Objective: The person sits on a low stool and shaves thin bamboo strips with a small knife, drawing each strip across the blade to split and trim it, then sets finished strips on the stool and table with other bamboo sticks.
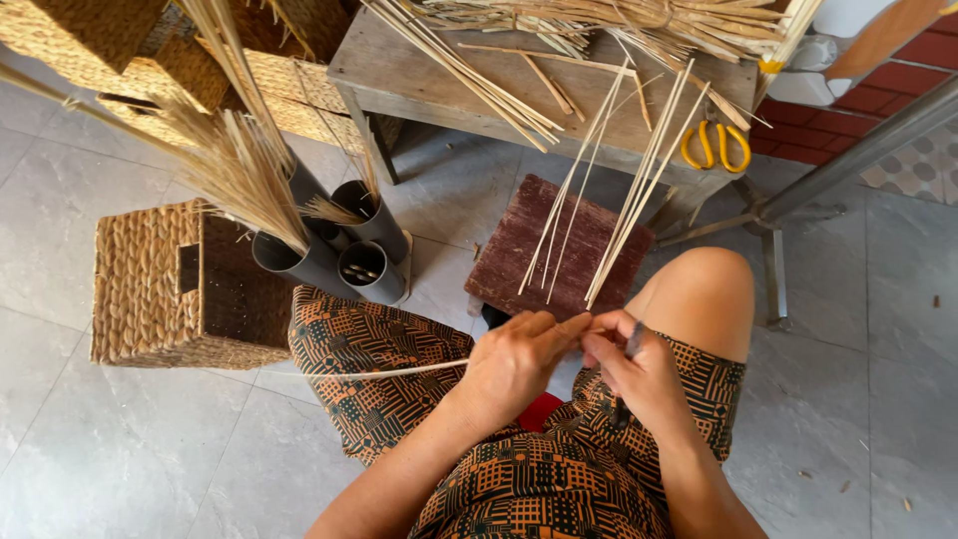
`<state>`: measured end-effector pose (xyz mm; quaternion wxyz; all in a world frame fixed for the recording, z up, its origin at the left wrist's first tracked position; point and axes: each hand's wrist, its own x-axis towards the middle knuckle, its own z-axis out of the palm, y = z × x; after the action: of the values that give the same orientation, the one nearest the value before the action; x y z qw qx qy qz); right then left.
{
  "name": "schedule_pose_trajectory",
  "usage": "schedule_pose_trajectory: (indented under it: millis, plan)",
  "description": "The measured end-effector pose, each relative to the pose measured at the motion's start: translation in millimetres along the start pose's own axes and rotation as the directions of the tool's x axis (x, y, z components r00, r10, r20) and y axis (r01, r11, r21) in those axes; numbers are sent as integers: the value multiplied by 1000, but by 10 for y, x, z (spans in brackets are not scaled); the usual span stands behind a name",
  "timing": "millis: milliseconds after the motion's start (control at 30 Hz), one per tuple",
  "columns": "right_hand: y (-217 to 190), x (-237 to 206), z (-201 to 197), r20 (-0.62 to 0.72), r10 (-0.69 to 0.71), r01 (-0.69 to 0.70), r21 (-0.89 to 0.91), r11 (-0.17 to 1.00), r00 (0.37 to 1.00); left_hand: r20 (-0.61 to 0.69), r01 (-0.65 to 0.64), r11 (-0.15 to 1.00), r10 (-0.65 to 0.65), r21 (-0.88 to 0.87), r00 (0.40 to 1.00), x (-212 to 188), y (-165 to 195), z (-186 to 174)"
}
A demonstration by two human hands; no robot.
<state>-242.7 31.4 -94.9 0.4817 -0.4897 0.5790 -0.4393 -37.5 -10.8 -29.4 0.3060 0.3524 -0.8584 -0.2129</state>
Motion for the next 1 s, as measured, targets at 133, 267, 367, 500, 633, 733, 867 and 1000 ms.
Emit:
schedule_pose_trajectory:
  millis: [133, 267, 367, 500, 633, 733, 867, 1000]
  plan:
    - [122, -185, -22, 116, 116, -150, 361, 920, 986, -141, 100, 981, -124, -166, 982, 31, -49, -105]
    - [299, -344, 127, 203, 212, -283, 442, 851, 956, -201, 41, 917, -131, -397, 971, 71, -36, -365]
    - [331, -381, 111, 161, 141, -192, 369, 909, 977, -220, -70, 845, -57, -530, 974, 48, 96, -480]
    - [104, -353, 28, 54, -102, 79, 322, 943, 993, -159, -109, 755, 6, -646, 987, 66, 178, -502]
    - [-392, -524, -82, 130, -284, 201, 443, 874, 950, -163, -116, 728, 6, -676, 987, 103, 111, -428]
    - [-692, -651, -82, 224, -329, 171, 526, 833, 917, -136, -100, 706, 5, -701, 991, 86, 29, -369]
    - [-812, -554, 50, 301, -290, 125, 466, 876, 909, -96, -70, 654, -3, -753, 995, 48, -67, -333]
    - [-802, -477, 136, 307, -318, 151, 463, 874, 897, -108, -62, 589, -43, -806, 993, 8, -125, -334]
